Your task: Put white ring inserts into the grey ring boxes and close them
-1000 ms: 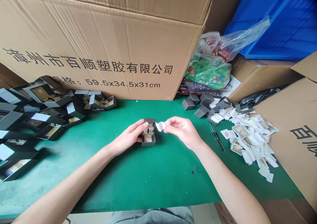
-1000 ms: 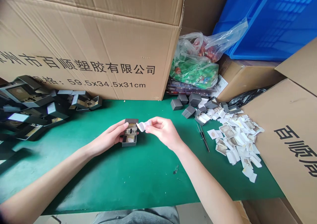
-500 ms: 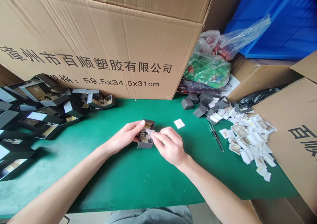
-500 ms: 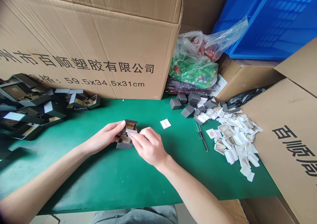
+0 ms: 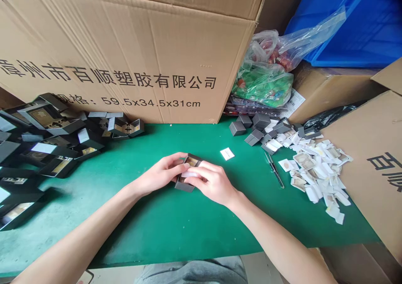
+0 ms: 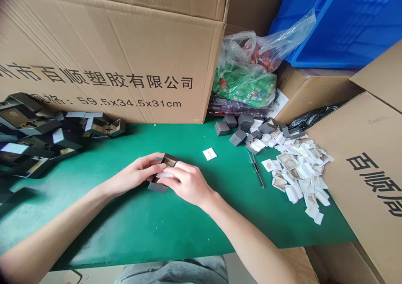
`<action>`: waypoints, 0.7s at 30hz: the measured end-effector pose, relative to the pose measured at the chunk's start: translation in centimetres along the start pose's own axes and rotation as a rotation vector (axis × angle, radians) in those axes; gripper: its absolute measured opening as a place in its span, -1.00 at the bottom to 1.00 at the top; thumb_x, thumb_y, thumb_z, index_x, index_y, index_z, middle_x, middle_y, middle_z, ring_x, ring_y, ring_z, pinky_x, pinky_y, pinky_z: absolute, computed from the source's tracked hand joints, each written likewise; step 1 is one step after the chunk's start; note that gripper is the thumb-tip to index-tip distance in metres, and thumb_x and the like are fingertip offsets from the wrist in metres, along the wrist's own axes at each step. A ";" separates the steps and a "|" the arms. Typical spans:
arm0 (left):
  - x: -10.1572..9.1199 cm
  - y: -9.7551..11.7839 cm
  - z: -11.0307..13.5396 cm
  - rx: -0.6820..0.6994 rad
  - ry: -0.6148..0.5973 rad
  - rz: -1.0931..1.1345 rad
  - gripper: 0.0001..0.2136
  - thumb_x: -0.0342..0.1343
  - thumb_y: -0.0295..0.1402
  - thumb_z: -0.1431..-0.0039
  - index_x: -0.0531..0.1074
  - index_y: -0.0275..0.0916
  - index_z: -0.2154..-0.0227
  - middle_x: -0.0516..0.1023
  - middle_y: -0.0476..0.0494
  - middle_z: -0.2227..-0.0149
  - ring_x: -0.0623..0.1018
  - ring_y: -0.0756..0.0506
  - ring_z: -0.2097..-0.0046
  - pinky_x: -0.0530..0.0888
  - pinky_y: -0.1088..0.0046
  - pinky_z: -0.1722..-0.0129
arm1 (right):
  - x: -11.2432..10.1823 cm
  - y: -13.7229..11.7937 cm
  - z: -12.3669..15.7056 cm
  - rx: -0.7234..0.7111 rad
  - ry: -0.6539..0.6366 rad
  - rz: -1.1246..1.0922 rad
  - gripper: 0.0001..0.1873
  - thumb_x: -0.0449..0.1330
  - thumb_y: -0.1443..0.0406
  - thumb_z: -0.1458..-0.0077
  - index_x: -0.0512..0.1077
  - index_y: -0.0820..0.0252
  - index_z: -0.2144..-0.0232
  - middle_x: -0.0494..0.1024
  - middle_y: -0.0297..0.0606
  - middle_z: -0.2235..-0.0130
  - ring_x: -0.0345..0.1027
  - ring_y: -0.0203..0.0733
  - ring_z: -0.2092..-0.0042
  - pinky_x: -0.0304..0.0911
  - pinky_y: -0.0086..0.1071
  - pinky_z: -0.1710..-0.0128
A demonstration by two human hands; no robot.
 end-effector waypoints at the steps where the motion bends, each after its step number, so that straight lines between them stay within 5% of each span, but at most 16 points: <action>1: -0.1 -0.1 -0.1 0.008 0.012 -0.008 -0.70 0.17 -0.11 -0.24 0.43 -0.20 0.11 0.51 -0.01 0.31 0.46 0.00 0.34 0.40 0.53 0.38 | 0.0 -0.1 0.0 0.003 -0.004 -0.028 -0.79 0.18 0.23 -0.29 0.59 0.14 0.14 0.60 -0.23 0.26 0.48 -0.25 0.26 0.45 -0.40 0.22; 7: -0.5 -0.3 -0.3 0.068 0.047 0.006 -0.67 0.21 -0.21 -0.21 0.43 -0.19 0.00 0.57 -0.12 0.05 0.53 -0.12 0.08 0.48 0.42 0.11 | -0.5 -0.6 0.0 0.090 0.081 -0.146 -0.79 0.13 0.28 -0.28 0.57 0.21 0.29 0.56 -0.25 0.38 0.34 -0.34 0.45 0.30 -0.43 0.45; 10: -0.5 -0.1 -0.3 0.092 0.038 0.013 -0.61 0.26 -0.25 -0.18 0.42 -0.17 -0.05 0.56 -0.13 0.01 0.53 -0.16 0.00 0.48 0.36 0.01 | -0.9 0.3 -0.1 0.307 0.156 -0.210 -0.74 0.15 0.19 -0.27 0.51 0.21 0.39 0.52 -0.30 0.46 0.33 -0.33 0.46 0.26 -0.44 0.46; 15: -0.4 -0.1 -0.4 0.136 0.043 -0.020 -0.58 0.28 -0.26 -0.16 0.41 -0.19 -0.07 0.55 -0.15 0.02 0.53 -0.16 0.02 0.51 0.32 0.04 | -0.3 2.4 0.2 0.649 0.083 -0.363 -0.66 0.28 0.03 -0.11 0.50 0.20 0.34 0.49 -0.35 0.49 0.35 -0.32 0.46 0.28 -0.46 0.46; 21: -0.2 -0.7 -0.5 0.134 0.106 -0.030 -0.58 0.27 -0.27 -0.14 0.40 -0.21 -0.05 0.54 -0.15 0.04 0.52 -0.17 0.01 0.52 0.31 0.03 | 0.1 1.9 0.0 0.558 0.132 -0.324 -0.75 0.29 0.12 -0.10 0.48 0.20 0.40 0.49 -0.35 0.49 0.29 -0.36 0.47 0.24 -0.48 0.48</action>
Point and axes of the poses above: each hand's wrist, its own z-axis away from the middle knuckle, its own x-axis out of the palm, y = z × x, the point moved 4 cm from there along -z, towards the middle knuckle
